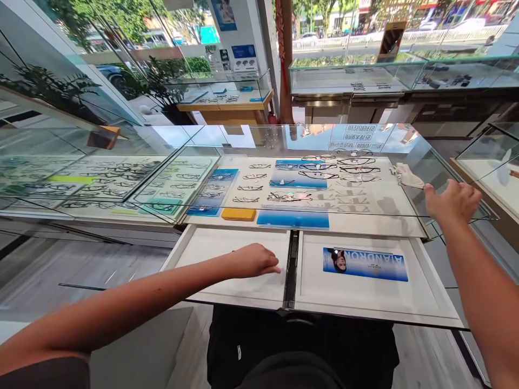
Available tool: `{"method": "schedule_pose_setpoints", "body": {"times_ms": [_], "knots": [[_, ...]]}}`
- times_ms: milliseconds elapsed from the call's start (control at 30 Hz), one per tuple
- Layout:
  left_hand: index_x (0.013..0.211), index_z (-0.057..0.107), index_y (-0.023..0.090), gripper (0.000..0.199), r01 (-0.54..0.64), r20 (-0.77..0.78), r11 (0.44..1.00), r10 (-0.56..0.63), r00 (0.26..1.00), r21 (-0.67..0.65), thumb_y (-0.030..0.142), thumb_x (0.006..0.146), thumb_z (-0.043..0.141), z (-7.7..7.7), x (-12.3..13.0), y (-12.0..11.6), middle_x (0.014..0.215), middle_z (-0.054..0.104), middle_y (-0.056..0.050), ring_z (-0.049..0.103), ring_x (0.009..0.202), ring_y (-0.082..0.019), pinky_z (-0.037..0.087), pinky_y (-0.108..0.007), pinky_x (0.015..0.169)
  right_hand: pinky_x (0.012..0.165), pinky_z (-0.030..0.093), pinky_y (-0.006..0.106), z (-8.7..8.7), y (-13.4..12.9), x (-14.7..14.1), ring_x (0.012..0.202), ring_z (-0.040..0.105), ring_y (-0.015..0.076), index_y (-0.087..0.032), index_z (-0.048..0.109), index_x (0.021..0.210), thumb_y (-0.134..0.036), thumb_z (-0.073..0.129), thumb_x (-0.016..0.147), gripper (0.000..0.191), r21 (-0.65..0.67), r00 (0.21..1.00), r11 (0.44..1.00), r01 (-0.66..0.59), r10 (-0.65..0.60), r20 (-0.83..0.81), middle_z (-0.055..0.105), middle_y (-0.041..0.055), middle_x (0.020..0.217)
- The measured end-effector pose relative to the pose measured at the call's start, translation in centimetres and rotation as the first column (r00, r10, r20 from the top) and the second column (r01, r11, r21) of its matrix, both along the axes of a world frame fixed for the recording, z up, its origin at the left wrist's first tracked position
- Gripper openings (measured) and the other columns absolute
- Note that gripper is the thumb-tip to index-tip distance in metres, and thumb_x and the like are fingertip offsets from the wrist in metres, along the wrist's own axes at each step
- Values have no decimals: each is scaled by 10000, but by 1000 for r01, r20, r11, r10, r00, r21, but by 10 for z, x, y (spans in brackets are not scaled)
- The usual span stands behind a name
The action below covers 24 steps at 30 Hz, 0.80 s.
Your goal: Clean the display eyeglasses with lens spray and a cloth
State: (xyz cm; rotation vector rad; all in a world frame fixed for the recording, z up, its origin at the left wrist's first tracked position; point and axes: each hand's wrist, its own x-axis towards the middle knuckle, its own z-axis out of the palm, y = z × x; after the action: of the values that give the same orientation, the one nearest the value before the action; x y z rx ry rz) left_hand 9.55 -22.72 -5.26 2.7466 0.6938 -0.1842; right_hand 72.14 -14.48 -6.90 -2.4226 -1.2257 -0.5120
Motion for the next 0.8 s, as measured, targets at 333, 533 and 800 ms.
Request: {"method": "schedule_pose_setpoints", "body": {"times_ms": [333, 533, 800], "knots": [[1363, 678, 147, 427, -511, 63, 795, 521, 851, 328, 326, 997, 554, -40, 3, 157, 1578, 547, -244, 513, 1448, -430, 420, -592, 1159, 1177, 247, 611, -4, 7, 8, 1519, 336, 467, 41, 487, 1590, -708, 342, 965, 986, -107, 978, 992, 70, -89, -189, 458, 391, 1599], [1335, 727, 184, 496, -416, 6, 840, 442, 897, 349, 365, 873, 724, -63, -2, 217, 1781, 340, -151, 270, 1654, -418, 277, -594, 1306, 1173, 259, 641, 1, 1, 5, 1539, 322, 470, 50, 437, 1620, -771, 288, 959, 1065, -105, 967, 994, 31, -56, -248, 447, 417, 1586], [1409, 693, 184, 622, -311, -87, 880, 363, 928, 359, 321, 811, 799, -100, -2, 265, 1791, 299, -188, 221, 1682, -425, 253, -586, 1323, 1235, 345, 660, 23, -12, -14, 1539, 375, 515, 20, 449, 1616, -858, 156, 940, 1145, -255, 979, 966, 39, -88, -184, 453, 338, 1636]]}}
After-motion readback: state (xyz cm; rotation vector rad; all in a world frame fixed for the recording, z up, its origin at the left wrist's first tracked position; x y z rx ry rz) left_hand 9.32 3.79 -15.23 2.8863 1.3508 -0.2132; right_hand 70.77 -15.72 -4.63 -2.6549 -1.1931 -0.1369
